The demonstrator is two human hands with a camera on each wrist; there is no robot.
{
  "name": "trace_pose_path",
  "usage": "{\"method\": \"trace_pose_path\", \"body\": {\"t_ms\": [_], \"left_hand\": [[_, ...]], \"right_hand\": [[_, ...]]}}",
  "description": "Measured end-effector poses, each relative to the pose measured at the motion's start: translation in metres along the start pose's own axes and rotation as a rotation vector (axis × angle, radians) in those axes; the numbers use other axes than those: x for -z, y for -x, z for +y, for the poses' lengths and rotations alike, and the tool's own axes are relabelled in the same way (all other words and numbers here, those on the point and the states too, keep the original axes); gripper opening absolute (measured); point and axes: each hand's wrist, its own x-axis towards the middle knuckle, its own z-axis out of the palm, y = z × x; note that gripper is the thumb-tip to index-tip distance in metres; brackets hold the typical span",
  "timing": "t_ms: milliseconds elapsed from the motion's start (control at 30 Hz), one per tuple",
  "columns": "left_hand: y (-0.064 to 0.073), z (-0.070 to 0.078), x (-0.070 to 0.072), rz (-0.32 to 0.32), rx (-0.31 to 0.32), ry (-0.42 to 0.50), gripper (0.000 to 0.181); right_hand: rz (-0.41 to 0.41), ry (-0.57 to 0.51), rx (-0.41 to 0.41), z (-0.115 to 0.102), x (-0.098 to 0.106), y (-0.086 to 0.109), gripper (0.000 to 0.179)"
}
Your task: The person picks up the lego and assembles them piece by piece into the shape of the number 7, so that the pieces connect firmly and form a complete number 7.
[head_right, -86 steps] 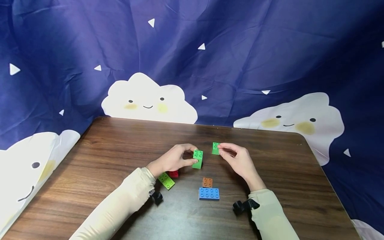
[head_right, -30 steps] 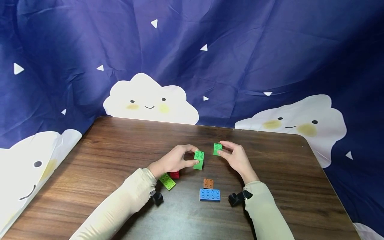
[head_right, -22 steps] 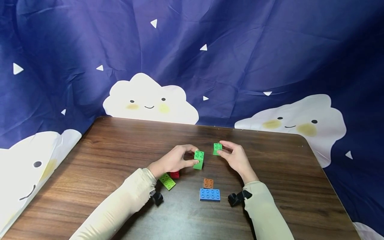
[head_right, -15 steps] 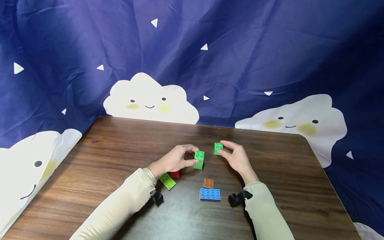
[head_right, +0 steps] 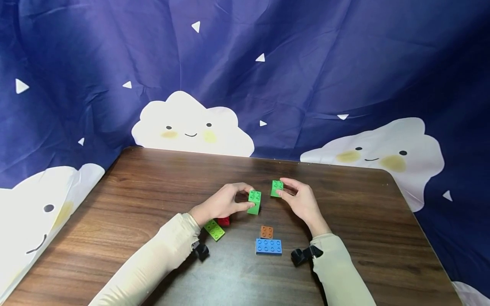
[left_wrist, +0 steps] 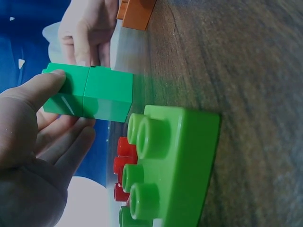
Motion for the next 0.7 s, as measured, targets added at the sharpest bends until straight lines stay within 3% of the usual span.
{"method": "trace_pose_path", "body": {"t_ms": [700], "left_hand": [[0.000, 0.000, 0.000, 0.011, -0.015, 0.019, 0.026]], "right_hand": [[0.055, -0.073, 0.043, -0.017, 0.002, 0.016, 0.045]]}}
